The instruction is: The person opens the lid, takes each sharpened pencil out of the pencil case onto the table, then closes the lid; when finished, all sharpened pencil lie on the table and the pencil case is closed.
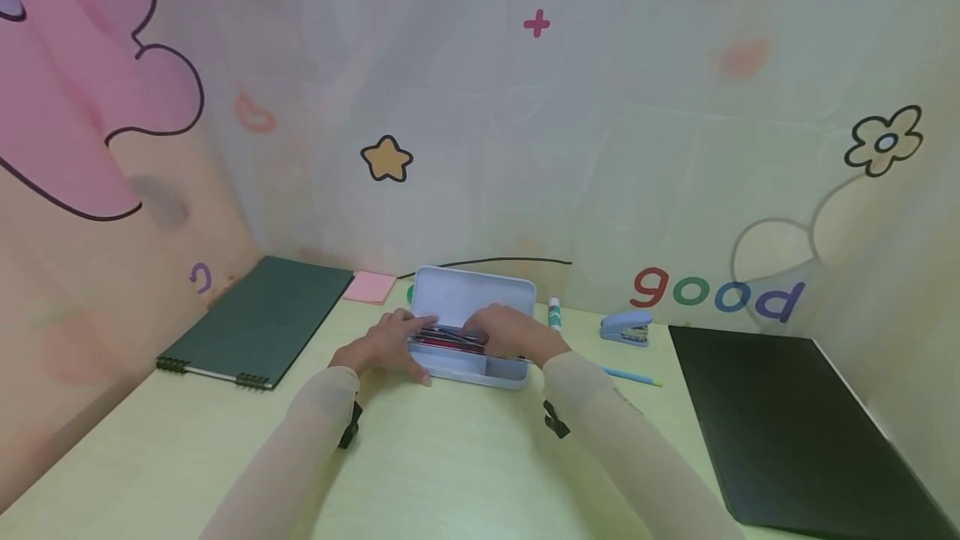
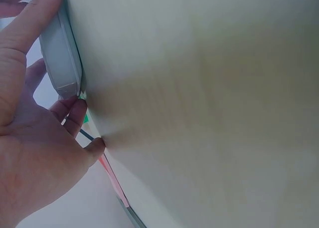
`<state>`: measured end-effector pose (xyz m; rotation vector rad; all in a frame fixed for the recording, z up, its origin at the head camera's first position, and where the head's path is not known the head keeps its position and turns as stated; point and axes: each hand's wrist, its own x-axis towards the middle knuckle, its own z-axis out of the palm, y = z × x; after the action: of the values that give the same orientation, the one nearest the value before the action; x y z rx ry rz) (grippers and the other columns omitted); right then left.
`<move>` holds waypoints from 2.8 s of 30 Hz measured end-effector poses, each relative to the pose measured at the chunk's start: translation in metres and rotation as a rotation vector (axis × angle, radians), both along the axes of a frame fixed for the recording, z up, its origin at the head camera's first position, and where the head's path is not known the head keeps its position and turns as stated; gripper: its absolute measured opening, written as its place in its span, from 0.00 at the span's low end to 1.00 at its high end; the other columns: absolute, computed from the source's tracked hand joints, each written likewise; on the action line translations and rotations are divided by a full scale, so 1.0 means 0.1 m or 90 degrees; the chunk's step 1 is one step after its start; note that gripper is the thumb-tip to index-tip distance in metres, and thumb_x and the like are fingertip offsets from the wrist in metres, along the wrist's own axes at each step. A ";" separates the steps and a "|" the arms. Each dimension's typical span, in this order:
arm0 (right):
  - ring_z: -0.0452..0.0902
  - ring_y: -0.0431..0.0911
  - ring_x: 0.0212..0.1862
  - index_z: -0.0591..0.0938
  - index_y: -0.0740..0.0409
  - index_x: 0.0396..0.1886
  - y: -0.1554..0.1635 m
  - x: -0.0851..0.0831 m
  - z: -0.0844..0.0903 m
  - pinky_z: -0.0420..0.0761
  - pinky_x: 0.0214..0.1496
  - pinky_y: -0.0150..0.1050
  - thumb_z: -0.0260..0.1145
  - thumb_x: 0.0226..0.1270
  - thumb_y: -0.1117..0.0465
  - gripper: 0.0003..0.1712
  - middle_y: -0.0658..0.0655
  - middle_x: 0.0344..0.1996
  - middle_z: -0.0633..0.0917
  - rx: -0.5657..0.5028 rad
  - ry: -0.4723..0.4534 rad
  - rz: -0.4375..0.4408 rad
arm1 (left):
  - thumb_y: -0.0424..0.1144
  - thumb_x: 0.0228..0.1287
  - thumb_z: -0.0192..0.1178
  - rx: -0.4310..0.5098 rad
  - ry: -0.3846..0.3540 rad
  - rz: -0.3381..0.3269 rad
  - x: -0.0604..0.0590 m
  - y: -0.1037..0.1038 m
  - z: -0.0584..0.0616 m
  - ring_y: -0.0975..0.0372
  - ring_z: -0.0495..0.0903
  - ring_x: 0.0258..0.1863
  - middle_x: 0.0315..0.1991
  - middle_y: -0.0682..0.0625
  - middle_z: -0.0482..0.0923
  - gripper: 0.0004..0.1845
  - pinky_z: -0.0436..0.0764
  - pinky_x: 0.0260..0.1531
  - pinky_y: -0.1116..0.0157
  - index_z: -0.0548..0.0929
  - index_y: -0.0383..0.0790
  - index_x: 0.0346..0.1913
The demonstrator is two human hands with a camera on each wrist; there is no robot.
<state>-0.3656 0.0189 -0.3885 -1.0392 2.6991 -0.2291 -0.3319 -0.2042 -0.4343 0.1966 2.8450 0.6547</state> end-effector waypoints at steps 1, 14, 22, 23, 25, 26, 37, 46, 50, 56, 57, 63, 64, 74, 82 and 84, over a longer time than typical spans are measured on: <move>0.79 0.45 0.46 0.84 0.51 0.58 0.02 0.00 0.00 0.80 0.59 0.43 0.68 0.63 0.72 0.24 0.53 0.48 0.87 -0.002 -0.001 -0.001 | 0.54 0.45 0.80 0.001 0.000 0.000 0.00 0.00 -0.01 0.47 0.62 0.67 0.71 0.41 0.61 0.54 0.69 0.66 0.41 0.62 0.60 0.77; 0.81 0.44 0.42 0.86 0.57 0.54 0.57 0.05 0.15 0.84 0.51 0.41 0.67 0.63 0.73 0.20 0.54 0.42 0.88 -0.014 -0.019 0.022 | 0.54 0.45 0.80 0.005 -0.007 0.010 0.01 0.03 -0.02 0.46 0.61 0.68 0.72 0.41 0.59 0.54 0.70 0.65 0.40 0.62 0.61 0.77; 0.80 0.44 0.39 0.86 0.57 0.52 1.18 0.09 0.12 0.84 0.48 0.40 0.68 0.64 0.71 0.17 0.54 0.39 0.88 -0.036 -0.054 -0.028 | 0.54 0.45 0.79 0.005 -0.008 0.007 0.03 0.03 0.05 0.46 0.61 0.68 0.73 0.41 0.59 0.54 0.69 0.65 0.40 0.61 0.61 0.77; 0.80 0.44 0.39 0.87 0.57 0.52 1.25 0.09 0.10 0.84 0.48 0.40 0.68 0.64 0.71 0.17 0.53 0.39 0.87 -0.036 -0.053 -0.036 | 0.54 0.45 0.79 0.004 -0.008 0.007 0.03 0.03 0.06 0.46 0.61 0.68 0.73 0.42 0.59 0.54 0.69 0.65 0.40 0.61 0.61 0.77; 0.79 0.43 0.38 0.87 0.57 0.50 1.39 0.10 0.07 0.84 0.46 0.39 0.69 0.63 0.70 0.16 0.52 0.37 0.88 -0.039 -0.042 -0.050 | 0.54 0.45 0.79 0.000 -0.007 0.005 0.03 0.01 0.06 0.46 0.61 0.68 0.73 0.41 0.59 0.54 0.69 0.65 0.39 0.61 0.61 0.77; 0.79 0.43 0.38 0.88 0.57 0.49 1.46 0.11 0.05 0.84 0.45 0.38 0.69 0.63 0.70 0.15 0.51 0.37 0.88 -0.041 -0.034 -0.053 | 0.54 0.45 0.79 -0.001 -0.007 0.004 0.02 0.01 0.05 0.46 0.61 0.68 0.73 0.41 0.59 0.55 0.69 0.65 0.39 0.61 0.61 0.77; 0.82 0.43 0.38 0.90 0.59 0.42 1.86 0.23 -0.10 0.86 0.48 0.45 0.70 0.60 0.73 0.12 0.52 0.37 0.90 -0.068 0.053 -0.014 | 0.55 0.44 0.80 0.003 -0.006 -0.012 0.01 -0.01 0.05 0.46 0.60 0.67 0.72 0.40 0.58 0.56 0.69 0.65 0.39 0.61 0.59 0.77; 0.73 0.39 0.32 0.89 0.57 0.36 1.98 0.24 -0.17 0.81 0.41 0.37 0.70 0.58 0.74 0.10 0.48 0.30 0.86 -0.066 0.101 0.003 | 0.54 0.45 0.80 0.003 0.000 -0.018 0.00 0.01 0.05 0.46 0.61 0.67 0.71 0.39 0.59 0.55 0.69 0.65 0.39 0.61 0.58 0.77; 0.70 0.39 0.30 0.87 0.55 0.30 2.00 0.23 -0.18 0.71 0.35 0.33 0.69 0.57 0.74 0.10 0.47 0.25 0.81 -0.066 0.117 0.004 | 0.54 0.45 0.80 0.005 -0.002 -0.017 0.02 0.01 0.06 0.45 0.60 0.67 0.72 0.39 0.58 0.55 0.68 0.65 0.39 0.61 0.58 0.77; 0.67 0.39 0.29 0.84 0.54 0.25 2.01 0.23 -0.26 0.65 0.33 0.33 0.70 0.57 0.74 0.11 0.45 0.20 0.74 -0.063 0.123 -0.007 | 0.54 0.45 0.80 0.009 -0.006 -0.011 0.02 0.01 0.02 0.45 0.61 0.67 0.72 0.39 0.58 0.55 0.68 0.66 0.39 0.61 0.57 0.77; 0.67 0.39 0.29 0.84 0.54 0.25 2.02 0.23 -0.27 0.65 0.33 0.33 0.71 0.57 0.74 0.11 0.45 0.20 0.73 -0.061 0.122 -0.011 | 0.54 0.45 0.80 0.009 -0.008 -0.010 0.02 0.01 0.01 0.45 0.61 0.67 0.72 0.39 0.59 0.55 0.68 0.66 0.39 0.61 0.58 0.77; 0.67 0.40 0.29 0.83 0.53 0.25 2.02 0.22 -0.28 0.65 0.33 0.34 0.70 0.57 0.74 0.11 0.45 0.21 0.74 -0.047 0.131 -0.033 | 0.55 0.44 0.80 0.004 -0.003 -0.011 0.02 0.02 0.01 0.45 0.61 0.67 0.72 0.39 0.59 0.55 0.69 0.65 0.39 0.61 0.58 0.77; 0.67 0.40 0.29 0.83 0.53 0.25 2.02 0.21 -0.27 0.66 0.33 0.35 0.69 0.57 0.74 0.11 0.46 0.20 0.74 -0.046 0.136 -0.036 | 0.55 0.44 0.80 0.003 -0.001 -0.011 0.02 0.02 0.01 0.45 0.61 0.67 0.72 0.39 0.59 0.55 0.69 0.65 0.39 0.61 0.58 0.77; 0.81 0.48 0.42 0.86 0.59 0.43 2.03 0.21 -0.24 0.84 0.52 0.50 0.75 0.57 0.69 0.14 0.54 0.38 0.88 -0.018 0.141 -0.085 | 0.55 0.44 0.80 0.003 0.001 -0.013 -0.01 -0.01 0.01 0.45 0.61 0.67 0.72 0.39 0.59 0.56 0.69 0.65 0.39 0.61 0.58 0.77; 0.81 0.48 0.41 0.86 0.58 0.44 2.02 0.21 -0.24 0.83 0.53 0.52 0.71 0.61 0.71 0.12 0.54 0.38 0.88 -0.022 0.129 -0.089 | 0.55 0.44 0.80 0.007 -0.005 -0.009 -0.01 -0.01 0.00 0.45 0.60 0.68 0.72 0.39 0.59 0.55 0.69 0.65 0.39 0.61 0.59 0.77; 0.80 0.47 0.40 0.87 0.58 0.43 2.02 0.20 -0.25 0.83 0.53 0.51 0.70 0.61 0.71 0.11 0.53 0.38 0.88 -0.021 0.132 -0.089 | 0.55 0.44 0.79 0.009 -0.006 -0.009 -0.01 0.00 0.01 0.45 0.60 0.68 0.72 0.39 0.59 0.55 0.69 0.65 0.39 0.61 0.59 0.77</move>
<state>-0.3460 0.2207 -0.4133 -0.9300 2.9691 -0.2010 -0.3326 -0.2043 -0.4333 0.2151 2.8279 0.6708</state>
